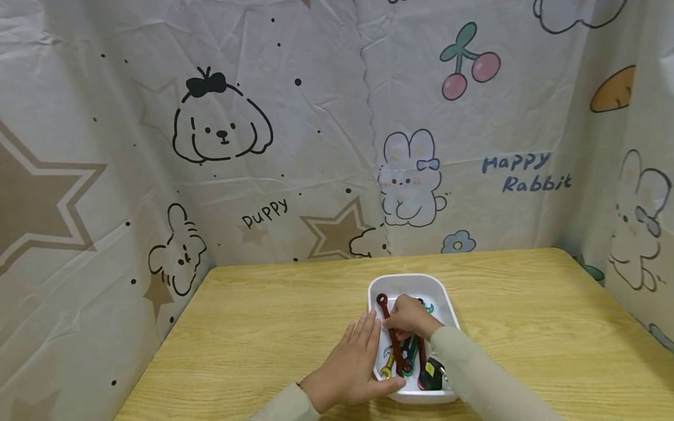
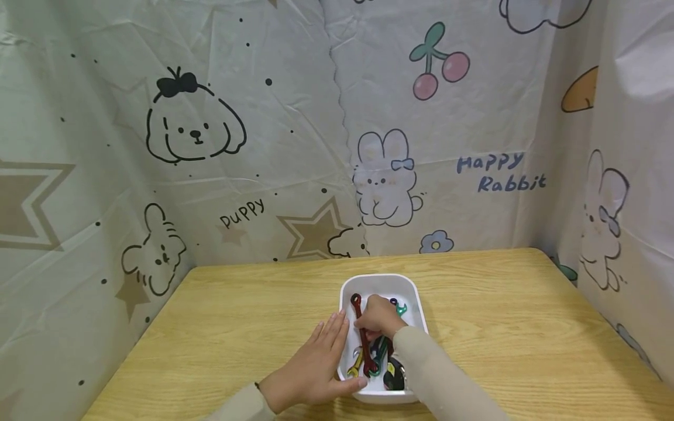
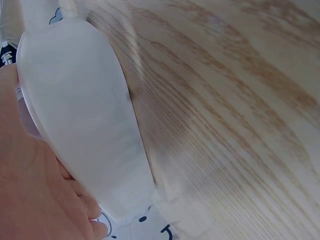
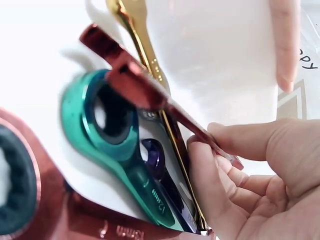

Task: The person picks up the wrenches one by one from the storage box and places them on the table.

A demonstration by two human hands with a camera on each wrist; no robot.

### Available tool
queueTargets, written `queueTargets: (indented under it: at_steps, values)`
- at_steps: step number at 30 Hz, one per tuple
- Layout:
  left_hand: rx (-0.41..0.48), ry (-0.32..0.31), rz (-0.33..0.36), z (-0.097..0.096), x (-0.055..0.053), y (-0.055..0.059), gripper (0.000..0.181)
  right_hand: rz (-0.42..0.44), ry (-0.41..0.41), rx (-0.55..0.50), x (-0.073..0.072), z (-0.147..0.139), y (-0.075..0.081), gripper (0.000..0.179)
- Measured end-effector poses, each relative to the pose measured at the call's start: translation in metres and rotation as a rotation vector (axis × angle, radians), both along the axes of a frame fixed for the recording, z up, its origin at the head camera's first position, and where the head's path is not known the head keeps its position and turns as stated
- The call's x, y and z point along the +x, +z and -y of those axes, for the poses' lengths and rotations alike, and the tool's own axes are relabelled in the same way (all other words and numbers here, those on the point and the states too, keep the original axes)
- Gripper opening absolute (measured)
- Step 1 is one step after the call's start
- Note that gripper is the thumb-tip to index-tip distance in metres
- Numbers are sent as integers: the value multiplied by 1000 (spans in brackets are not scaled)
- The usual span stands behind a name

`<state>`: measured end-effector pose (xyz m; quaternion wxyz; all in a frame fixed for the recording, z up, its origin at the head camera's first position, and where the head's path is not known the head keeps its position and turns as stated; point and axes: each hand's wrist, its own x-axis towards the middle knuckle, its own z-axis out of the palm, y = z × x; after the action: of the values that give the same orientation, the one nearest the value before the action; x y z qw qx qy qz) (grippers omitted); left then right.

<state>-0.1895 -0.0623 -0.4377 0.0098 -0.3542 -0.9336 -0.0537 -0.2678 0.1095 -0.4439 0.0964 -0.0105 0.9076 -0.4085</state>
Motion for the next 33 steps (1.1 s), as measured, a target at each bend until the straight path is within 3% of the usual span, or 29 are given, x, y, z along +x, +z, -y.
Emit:
queueTargets:
  at_steps: [14, 23, 33]
  values:
    - [12, 7, 45, 1, -1, -2, 106, 94, 4, -64, 4, 0, 7, 25]
    - [16, 0, 57, 1, -1, 0, 106, 109, 20, -110, 1, -1, 6, 22]
    - [12, 4, 24, 0, -1, 0, 107, 97, 19, -112, 1, -8, 22, 18]
